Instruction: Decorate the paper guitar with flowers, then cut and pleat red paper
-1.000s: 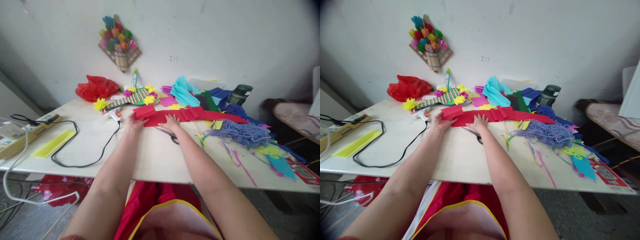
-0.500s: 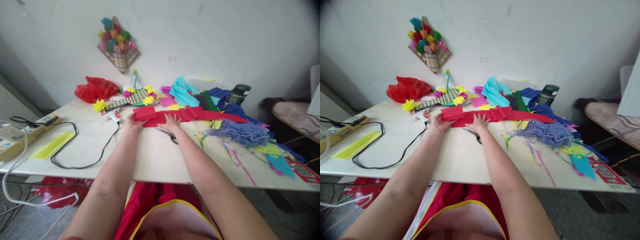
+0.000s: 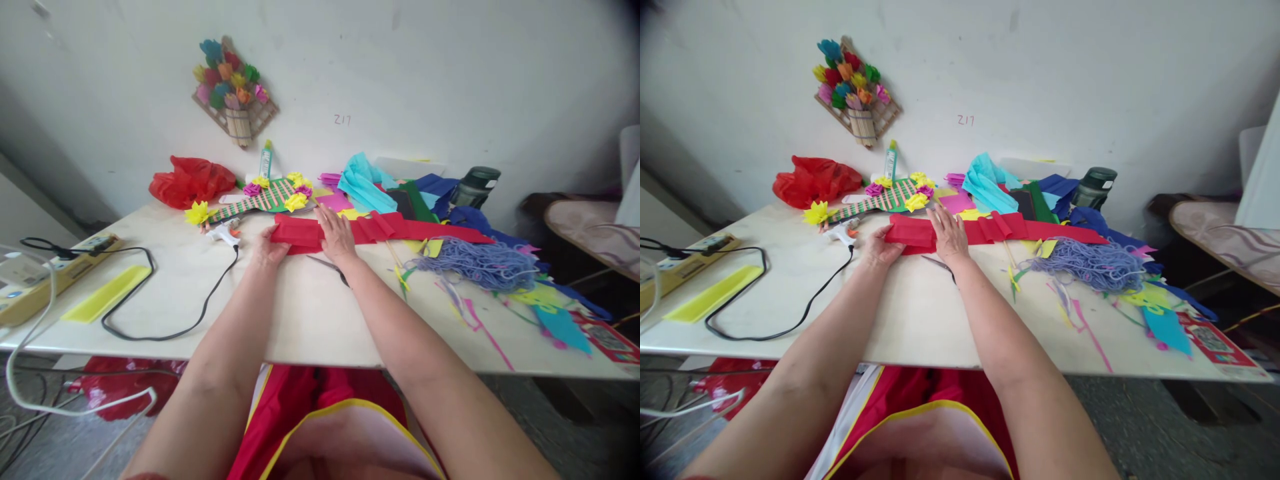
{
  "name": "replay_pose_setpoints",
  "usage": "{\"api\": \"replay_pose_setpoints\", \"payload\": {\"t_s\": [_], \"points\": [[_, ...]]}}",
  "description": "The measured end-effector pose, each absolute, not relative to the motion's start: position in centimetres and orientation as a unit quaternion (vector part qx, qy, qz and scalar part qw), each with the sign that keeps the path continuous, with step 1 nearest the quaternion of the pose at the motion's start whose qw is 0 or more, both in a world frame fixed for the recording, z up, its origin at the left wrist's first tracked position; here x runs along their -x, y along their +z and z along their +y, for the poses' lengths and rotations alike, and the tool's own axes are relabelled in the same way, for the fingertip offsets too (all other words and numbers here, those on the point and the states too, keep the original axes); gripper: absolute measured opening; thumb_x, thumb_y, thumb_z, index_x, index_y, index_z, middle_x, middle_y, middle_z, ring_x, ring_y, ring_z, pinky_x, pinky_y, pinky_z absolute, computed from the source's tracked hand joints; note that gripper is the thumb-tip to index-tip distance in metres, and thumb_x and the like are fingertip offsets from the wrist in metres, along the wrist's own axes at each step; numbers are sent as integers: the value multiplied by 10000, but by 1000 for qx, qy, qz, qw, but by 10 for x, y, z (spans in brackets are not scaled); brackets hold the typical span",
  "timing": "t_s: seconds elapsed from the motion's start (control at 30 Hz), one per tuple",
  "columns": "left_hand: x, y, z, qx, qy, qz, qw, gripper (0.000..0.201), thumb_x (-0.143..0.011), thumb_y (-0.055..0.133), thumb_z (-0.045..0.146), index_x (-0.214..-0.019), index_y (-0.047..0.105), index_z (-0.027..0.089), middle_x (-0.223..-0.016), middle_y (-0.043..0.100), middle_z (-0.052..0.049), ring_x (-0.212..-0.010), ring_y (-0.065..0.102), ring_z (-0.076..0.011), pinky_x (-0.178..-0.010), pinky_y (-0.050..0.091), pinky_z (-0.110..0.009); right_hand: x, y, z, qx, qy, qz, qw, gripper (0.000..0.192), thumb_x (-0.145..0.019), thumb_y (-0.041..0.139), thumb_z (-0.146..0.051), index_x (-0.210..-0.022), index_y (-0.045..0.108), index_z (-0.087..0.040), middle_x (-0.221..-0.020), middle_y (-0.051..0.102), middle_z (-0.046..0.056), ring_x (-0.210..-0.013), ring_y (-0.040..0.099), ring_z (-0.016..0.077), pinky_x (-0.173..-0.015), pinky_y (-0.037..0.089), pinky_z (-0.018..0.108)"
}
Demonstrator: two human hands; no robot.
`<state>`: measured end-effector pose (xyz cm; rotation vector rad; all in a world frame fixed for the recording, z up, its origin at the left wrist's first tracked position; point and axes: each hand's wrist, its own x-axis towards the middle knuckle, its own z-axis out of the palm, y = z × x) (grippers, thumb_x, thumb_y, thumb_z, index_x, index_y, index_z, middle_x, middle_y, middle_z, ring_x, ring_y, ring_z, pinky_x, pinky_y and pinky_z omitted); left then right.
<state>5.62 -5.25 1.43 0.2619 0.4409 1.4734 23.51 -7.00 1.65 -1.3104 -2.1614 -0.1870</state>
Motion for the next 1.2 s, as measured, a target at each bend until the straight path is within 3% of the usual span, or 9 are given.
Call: {"api": "replay_pose_setpoints", "payload": {"t_s": [0.1, 0.2, 0.37, 0.47, 0.57, 0.77, 0.93, 1.07, 1.2], "points": [[-59, 14, -54, -140, 657, 202, 712, 254, -718, 437, 65, -926, 574, 120, -815, 666, -82, -807, 648, -171, -784, 512, -283, -233, 15, -69, 447, -62, -842, 296, 661, -748, 377, -7, -1366, 365, -238, -1459, 306, 11, -1362, 187, 192, -1104, 119, 447], [-60, 13, -56, -174, 655, 190, 711, 180, -766, 470, 159, -904, 582, 126, -858, 663, -91, -841, 641, -182, -810, 504, -307, -232, 9, -64, 448, 17, -829, 334, 554, -770, 354, -20, -1248, 530, -237, -1312, 514, 4, -1261, 387, 173, -1069, 269, 359], [-60, 14, -60, -194, 634, 200, 722, 342, -771, 514, 480, -858, 570, 154, -933, 634, -132, -930, 617, -242, -827, 493, -391, -232, 3, -53, 488, 273, -669, 490, 425, -814, 366, -90, -1171, 575, -188, -1092, 655, 42, -946, 626, 154, -879, 478, 310], [-64, 15, -60, -210, 611, 223, 730, 269, -777, 543, 408, -878, 562, 159, -969, 624, -142, -934, 614, -240, -819, 493, -389, -234, 6, -50, 455, 437, -557, 540, 298, -860, 422, -225, -1103, 576, -147, -899, 691, 58, -743, 663, 153, -738, 546, 323], [-68, 14, -60, -242, 586, 236, 737, 165, -788, 541, 294, -873, 574, 157, -917, 637, -119, -869, 629, -208, -793, 500, -350, -236, 6, -50, 425, 510, -490, 565, 232, -829, 531, -333, -945, 585, -139, -744, 674, 52, -687, 660, 170, -703, 562, 345], [-72, 5, -54, -337, 609, 299, 653, 32, -704, 619, 104, -717, 594, 119, -703, 648, -64, -651, 628, -146, -720, 516, -294, -235, 0, -49, 388, 570, -492, 532, 200, -788, 601, -345, -735, 534, -163, -649, 646, 31, -608, 646, 163, -658, 571, 348], [-67, 2, -52, -391, 616, 342, 592, 120, -634, 707, 154, -662, 594, 124, -598, 620, -36, -604, 622, -152, -631, 522, -274, -236, 3, -48, 413, 536, -492, 548, 168, -794, 568, -283, -883, 590, -142, -831, 678, 51, -666, 650, 147, -653, 572, 321], [-61, 3, -51, -424, 604, 366, 567, 182, -586, 753, 214, -632, 597, 132, -573, 612, -38, -581, 613, -157, -546, 498, -242, -240, 3, -44, 443, 480, -484, 583, 356, -756, 552, -193, -1110, 540, -156, -1009, 641, 63, -778, 642, 142, -663, 563, 294], [-55, -1, -47, -447, 601, 415, 516, 250, -535, 779, 276, -584, 581, 132, -513, 570, -14, -458, 532, -106, -460, 430, -207, -240, 3, -42, 474, 453, -476, 587, 348, -704, 539, -126, -1050, 526, -166, -883, 612, 30, -692, 617, 128, -613, 549, 285]]}}
